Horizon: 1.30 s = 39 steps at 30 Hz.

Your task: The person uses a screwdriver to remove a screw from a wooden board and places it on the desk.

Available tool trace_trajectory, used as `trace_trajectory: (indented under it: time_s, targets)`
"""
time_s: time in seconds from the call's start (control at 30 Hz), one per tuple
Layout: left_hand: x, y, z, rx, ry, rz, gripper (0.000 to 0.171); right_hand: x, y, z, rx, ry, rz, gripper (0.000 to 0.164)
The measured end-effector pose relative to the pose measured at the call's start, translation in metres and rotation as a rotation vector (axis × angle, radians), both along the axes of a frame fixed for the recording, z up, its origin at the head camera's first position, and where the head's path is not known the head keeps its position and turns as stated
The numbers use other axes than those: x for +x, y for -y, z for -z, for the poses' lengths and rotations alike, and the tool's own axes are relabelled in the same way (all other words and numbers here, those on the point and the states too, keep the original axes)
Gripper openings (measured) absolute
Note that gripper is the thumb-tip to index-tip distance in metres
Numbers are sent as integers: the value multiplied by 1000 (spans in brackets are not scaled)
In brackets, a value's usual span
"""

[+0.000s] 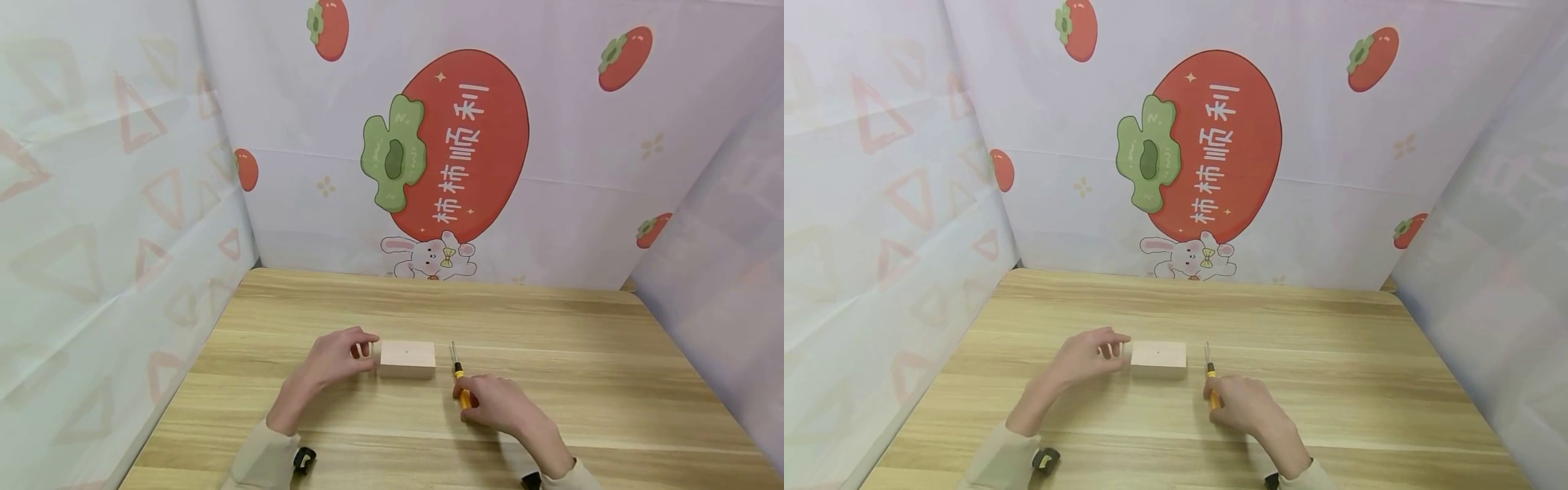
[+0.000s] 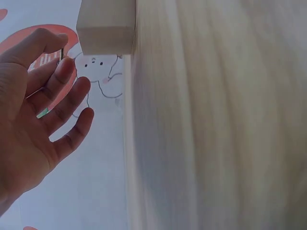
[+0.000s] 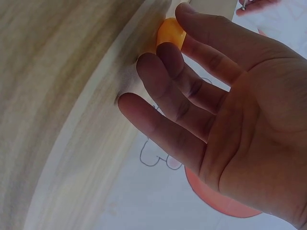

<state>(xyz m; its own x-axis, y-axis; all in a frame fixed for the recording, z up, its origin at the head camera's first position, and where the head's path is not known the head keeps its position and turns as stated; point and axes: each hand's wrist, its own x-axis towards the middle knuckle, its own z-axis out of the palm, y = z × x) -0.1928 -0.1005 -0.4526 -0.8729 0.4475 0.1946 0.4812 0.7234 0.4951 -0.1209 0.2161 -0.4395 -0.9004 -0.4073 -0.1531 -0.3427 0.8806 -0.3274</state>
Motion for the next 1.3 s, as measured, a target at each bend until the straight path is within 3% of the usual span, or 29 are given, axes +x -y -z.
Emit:
trace_trajectory:
  time_s: [0.33,0.9,1.3]
  targets:
    - [1,13,-2,-74,70,19,36,0,0,-1,-11,18,-1,23]
    - [21,21,-7,-152,176,156,38,-1,0,-2,-10,15,-17,23]
    - [23,8,-2,-261,113,157,35,-2,1,-1,-7,15,-26,23]
